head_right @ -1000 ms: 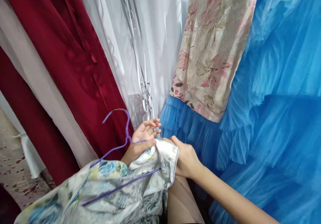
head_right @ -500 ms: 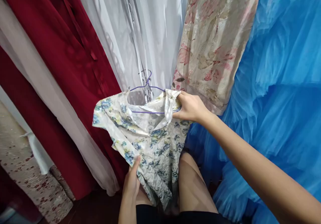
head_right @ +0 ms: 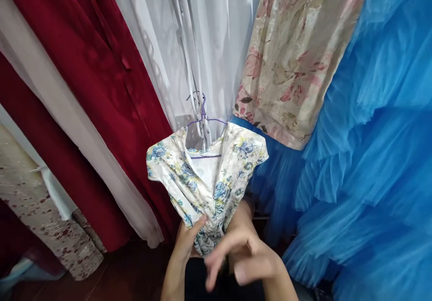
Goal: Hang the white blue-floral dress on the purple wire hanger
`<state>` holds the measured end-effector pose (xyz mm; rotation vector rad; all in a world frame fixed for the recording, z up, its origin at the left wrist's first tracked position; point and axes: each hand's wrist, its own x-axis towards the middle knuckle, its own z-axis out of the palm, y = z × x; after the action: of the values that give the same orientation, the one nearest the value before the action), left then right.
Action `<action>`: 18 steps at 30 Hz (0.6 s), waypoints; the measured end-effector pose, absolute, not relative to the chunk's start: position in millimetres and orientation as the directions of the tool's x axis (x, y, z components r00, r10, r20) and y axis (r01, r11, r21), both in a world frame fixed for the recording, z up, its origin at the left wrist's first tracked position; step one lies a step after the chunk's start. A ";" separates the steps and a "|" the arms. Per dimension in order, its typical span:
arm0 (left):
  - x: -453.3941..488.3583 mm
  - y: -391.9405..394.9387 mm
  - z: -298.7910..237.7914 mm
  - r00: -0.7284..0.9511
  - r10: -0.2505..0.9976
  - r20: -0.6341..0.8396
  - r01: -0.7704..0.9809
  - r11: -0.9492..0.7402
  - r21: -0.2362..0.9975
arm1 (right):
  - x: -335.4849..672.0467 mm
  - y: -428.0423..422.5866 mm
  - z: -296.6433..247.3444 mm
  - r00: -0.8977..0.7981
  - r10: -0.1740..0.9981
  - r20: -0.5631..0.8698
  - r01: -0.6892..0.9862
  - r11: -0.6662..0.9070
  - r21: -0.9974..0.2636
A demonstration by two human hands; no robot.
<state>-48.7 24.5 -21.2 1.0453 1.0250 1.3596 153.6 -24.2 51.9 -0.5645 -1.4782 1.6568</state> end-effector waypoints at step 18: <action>-42.3 4.5 -3.8 0.181 0.983 0.017 -0.045 -0.009 0.999 | 125.5 -1.2 42.0 0.003 0.975 0.222 -0.042 0.222 -0.974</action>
<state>-42.3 4.5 -3.8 1.2669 1.0370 1.1038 125.5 -1.2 42.0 -1.0126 -1.2774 1.0636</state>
